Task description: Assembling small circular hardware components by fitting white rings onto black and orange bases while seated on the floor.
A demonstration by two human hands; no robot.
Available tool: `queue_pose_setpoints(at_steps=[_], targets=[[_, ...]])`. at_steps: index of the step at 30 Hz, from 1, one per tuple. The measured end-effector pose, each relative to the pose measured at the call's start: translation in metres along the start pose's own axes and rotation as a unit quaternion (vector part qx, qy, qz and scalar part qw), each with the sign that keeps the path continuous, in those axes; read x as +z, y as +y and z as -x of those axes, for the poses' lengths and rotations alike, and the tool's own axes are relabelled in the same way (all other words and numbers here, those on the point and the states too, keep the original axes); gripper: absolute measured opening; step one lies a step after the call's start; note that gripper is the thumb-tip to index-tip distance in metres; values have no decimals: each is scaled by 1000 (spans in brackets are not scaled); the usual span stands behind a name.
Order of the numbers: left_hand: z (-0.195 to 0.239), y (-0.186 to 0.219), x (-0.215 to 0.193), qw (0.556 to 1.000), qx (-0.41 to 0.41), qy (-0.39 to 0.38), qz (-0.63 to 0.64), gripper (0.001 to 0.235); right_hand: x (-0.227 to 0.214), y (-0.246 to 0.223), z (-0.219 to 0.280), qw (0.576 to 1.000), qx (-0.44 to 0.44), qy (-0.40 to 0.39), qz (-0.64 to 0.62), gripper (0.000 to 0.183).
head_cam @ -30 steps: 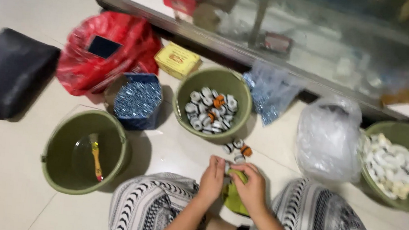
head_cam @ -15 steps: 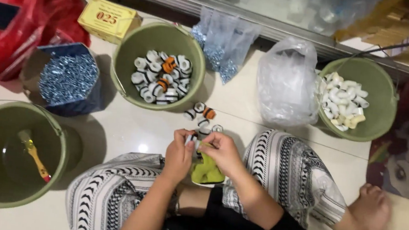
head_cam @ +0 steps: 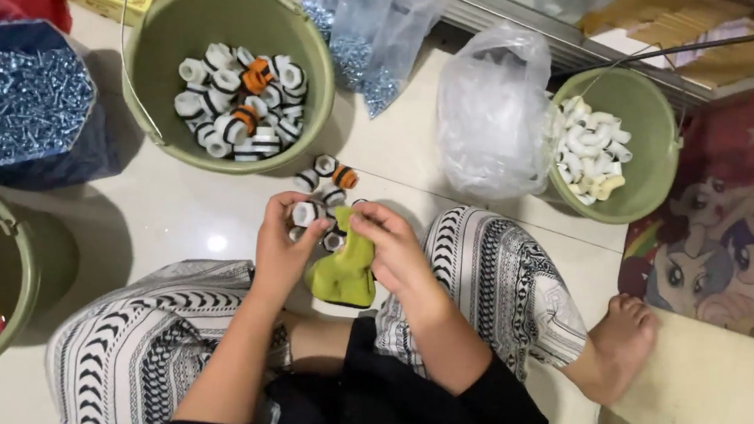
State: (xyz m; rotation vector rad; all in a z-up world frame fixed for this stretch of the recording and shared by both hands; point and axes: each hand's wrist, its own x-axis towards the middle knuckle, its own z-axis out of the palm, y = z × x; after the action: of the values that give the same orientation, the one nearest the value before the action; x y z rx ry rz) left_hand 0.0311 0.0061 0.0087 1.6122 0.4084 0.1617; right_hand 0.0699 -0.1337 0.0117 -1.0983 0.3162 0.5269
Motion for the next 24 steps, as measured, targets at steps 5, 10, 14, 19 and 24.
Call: queue_pose_setpoints(at_steps=[5, 10, 14, 19, 24], targets=[[1, -2, 6, 994, 84, 0, -67, 46, 12, -12, 7, 966, -164, -23, 198, 19], [4, -18, 11, 975, 190, -10, -117, 48, 4, 4, 4, 832, -321, -22, 451, 16], [8, -8, 8, 968, 196, -32, -152, 43, 5, -4, 7, 808, -314, 10, 498, 14], [9, -23, 7, 960, 165, -99, -203, 44, 3, -6, 9, 820, -222, -18, 527, 12], [11, -29, 6, 963, 152, -75, -211, 44, 7, -15, 10, 921, -51, -53, 383, 9]])
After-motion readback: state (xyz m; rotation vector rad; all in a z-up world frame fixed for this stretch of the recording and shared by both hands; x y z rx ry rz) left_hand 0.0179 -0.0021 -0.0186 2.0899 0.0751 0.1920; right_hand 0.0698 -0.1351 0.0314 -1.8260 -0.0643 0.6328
